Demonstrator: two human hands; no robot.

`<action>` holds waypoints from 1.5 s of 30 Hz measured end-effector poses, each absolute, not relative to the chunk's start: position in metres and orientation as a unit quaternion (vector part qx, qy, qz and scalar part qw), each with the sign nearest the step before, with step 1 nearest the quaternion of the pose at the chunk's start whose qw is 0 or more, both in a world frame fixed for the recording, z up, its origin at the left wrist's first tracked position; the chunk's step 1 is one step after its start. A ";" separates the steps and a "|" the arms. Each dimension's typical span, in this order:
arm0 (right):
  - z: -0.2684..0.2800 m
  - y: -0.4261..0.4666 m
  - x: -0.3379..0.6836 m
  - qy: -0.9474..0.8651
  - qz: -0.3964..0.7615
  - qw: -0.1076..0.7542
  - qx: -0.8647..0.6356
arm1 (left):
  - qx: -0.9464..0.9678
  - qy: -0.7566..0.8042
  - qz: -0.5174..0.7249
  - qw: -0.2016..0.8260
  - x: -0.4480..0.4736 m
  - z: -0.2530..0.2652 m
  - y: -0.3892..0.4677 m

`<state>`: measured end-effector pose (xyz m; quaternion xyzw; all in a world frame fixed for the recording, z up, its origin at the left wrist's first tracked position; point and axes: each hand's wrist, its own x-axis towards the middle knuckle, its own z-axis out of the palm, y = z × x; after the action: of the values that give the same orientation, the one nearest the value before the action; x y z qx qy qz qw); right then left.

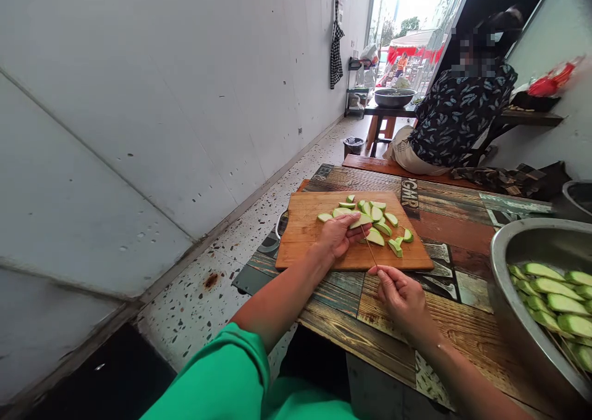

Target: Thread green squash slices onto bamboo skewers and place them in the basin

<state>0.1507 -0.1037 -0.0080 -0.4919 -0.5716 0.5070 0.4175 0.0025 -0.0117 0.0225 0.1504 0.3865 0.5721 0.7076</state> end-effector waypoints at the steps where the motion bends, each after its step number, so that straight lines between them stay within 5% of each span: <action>1: -0.008 -0.103 0.151 -0.552 0.528 0.420 -0.491 | 0.152 0.385 0.572 0.708 0.002 0.023 -0.012; 7: -0.005 -0.100 0.151 -0.410 0.678 0.419 -0.442 | 0.158 0.382 0.565 0.714 0.005 0.022 -0.013; 29: 0.002 -0.088 0.164 -0.577 0.402 0.476 -0.528 | 0.282 0.345 0.458 0.769 0.041 0.015 -0.045; 34: 0.007 -0.079 0.176 -0.451 0.449 0.560 -0.532 | 0.482 0.429 0.569 0.510 0.019 0.028 -0.032; 38: 0.004 -0.074 0.185 -0.385 0.510 0.567 -0.520 | 0.683 0.492 0.453 0.293 0.014 0.027 -0.024; 42: 0.003 -0.077 0.187 -0.408 0.534 0.552 -0.494 | 0.733 0.505 0.390 0.234 0.023 0.022 -0.025; 45: 0.003 -0.081 0.186 -0.459 0.526 0.525 -0.486 | 0.694 0.486 0.441 0.296 0.023 0.020 -0.026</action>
<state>0.1862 -0.0813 0.0032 -0.4861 -0.4589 0.5263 0.5255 0.0228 -0.0255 0.0202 0.6940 0.4863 0.4407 0.2960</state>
